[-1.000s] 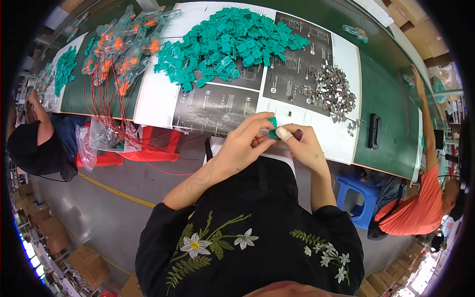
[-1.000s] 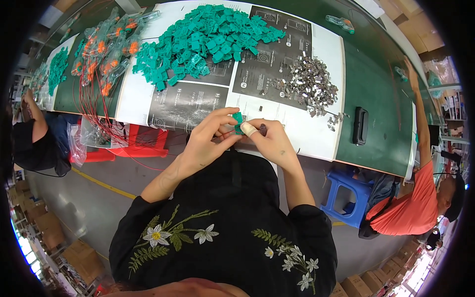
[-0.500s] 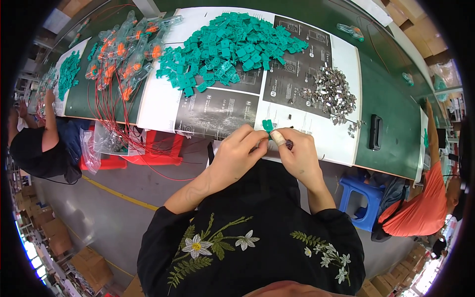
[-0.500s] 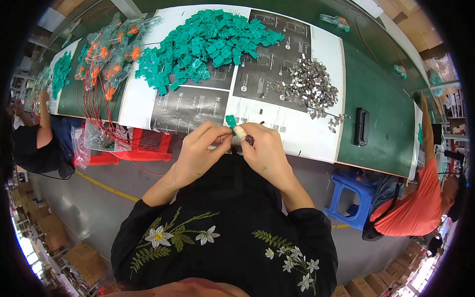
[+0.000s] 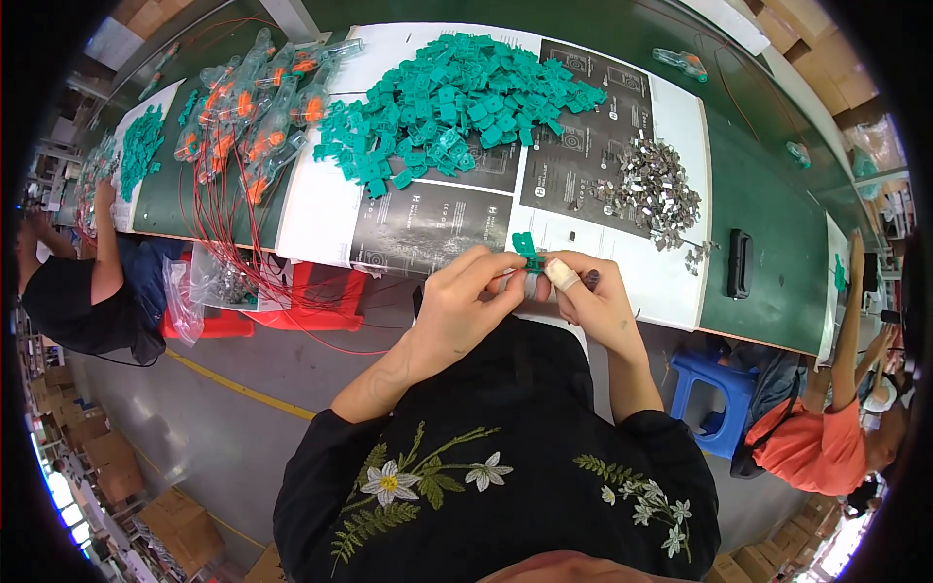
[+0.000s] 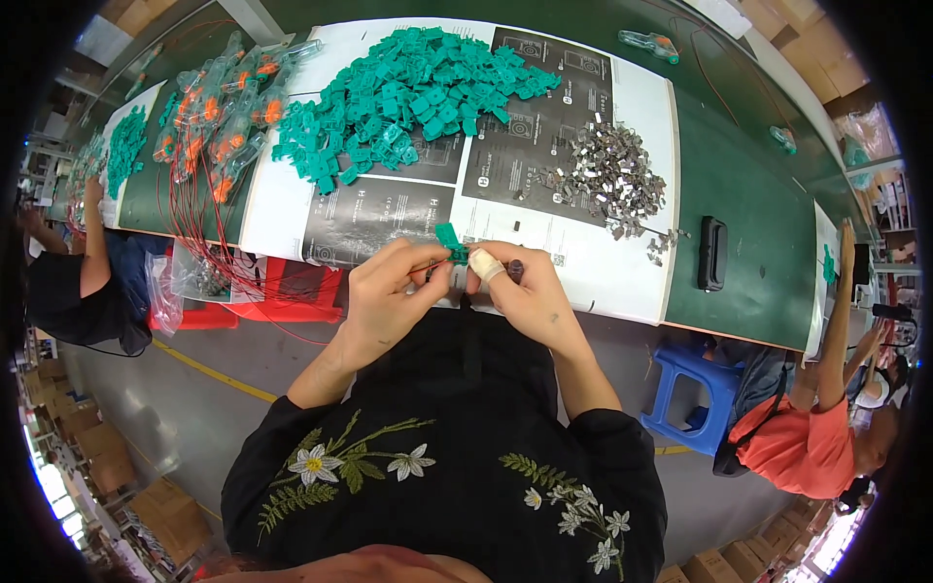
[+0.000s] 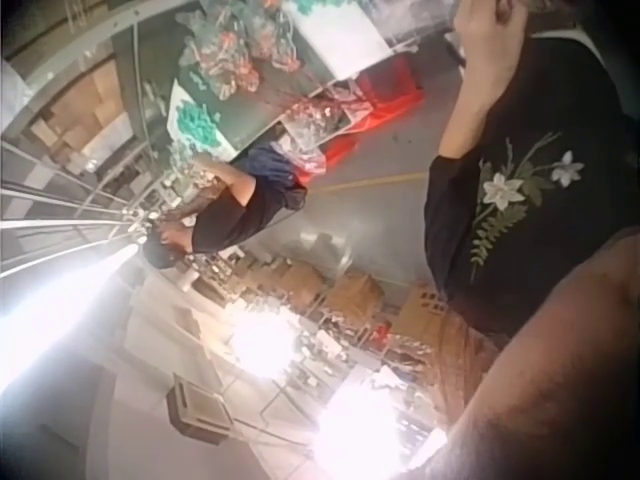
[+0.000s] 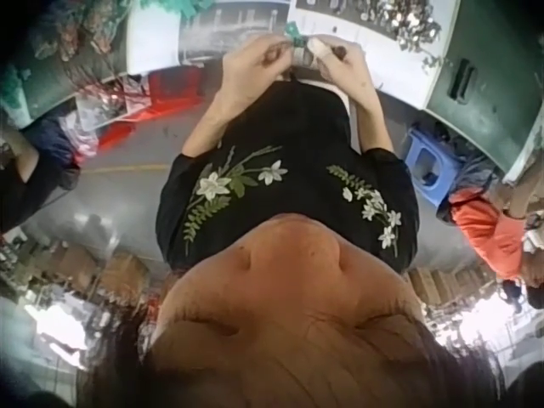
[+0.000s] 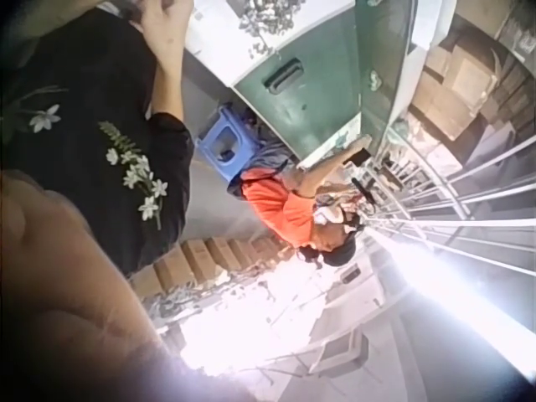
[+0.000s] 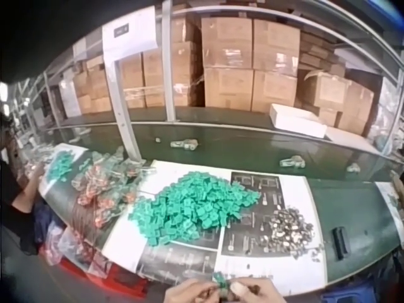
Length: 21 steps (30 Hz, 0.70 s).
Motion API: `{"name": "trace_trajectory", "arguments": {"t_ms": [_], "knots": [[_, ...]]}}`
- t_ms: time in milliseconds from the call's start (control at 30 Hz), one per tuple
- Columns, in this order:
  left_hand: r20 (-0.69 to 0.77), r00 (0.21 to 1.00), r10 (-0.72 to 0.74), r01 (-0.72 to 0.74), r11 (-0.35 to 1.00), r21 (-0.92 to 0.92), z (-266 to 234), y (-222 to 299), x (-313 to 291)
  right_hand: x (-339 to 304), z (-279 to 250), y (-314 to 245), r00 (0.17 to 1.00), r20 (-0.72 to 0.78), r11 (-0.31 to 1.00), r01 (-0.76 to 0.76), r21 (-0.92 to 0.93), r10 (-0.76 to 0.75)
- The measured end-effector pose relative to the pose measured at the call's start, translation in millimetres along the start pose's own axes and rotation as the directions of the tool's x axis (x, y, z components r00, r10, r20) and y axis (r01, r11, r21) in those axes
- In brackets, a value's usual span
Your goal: Assembling small green plastic leaf components onto thin wire stems at a factory workstation.
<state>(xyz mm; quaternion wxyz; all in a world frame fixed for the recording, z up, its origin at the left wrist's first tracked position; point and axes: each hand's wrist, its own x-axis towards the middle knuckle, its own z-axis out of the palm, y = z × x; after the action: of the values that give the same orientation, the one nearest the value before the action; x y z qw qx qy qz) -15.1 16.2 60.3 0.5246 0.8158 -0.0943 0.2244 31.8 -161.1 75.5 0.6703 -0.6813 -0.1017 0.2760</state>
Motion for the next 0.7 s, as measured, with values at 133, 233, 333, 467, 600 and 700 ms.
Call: {"name": "trace_trajectory", "arguments": {"t_ms": [133, 233, 333, 467, 600, 700], "knots": [[0.025, 0.972, -0.232, 0.226, 0.912, -0.343, -1, -6, -2, -6, 2, -4, 0.998, 0.008, 0.991, 0.060, 0.118, -0.061], [0.350, 0.839, -0.418, 0.507, 0.362, -0.783, -29, -22, 2, -10, 0, -7, 0.993, 0.024, 0.978, 0.108, 0.179, -0.114], [0.607, 0.738, -0.296, 0.540, -0.280, -0.794, -34, -34, 2, -11, -2, -7, 0.993, 0.034, 0.987, 0.107, 0.123, -0.112], [0.657, 0.754, -0.013, 0.430, -0.746, -0.508, -34, -36, -3, -12, -1, -4, 0.990, 0.047, 0.989, 0.133, 0.066, -0.136], [0.646, 0.762, 0.047, 0.425, -0.789, -0.444, -31, -28, -2, -12, -1, -1, 0.991, 0.055, 0.991, 0.124, 0.041, -0.126], [0.641, 0.765, 0.058, 0.425, -0.794, -0.434, -30, -26, -2, -12, 0, -3, 0.991, 0.064, 0.993, 0.112, 0.044, -0.115]]}}
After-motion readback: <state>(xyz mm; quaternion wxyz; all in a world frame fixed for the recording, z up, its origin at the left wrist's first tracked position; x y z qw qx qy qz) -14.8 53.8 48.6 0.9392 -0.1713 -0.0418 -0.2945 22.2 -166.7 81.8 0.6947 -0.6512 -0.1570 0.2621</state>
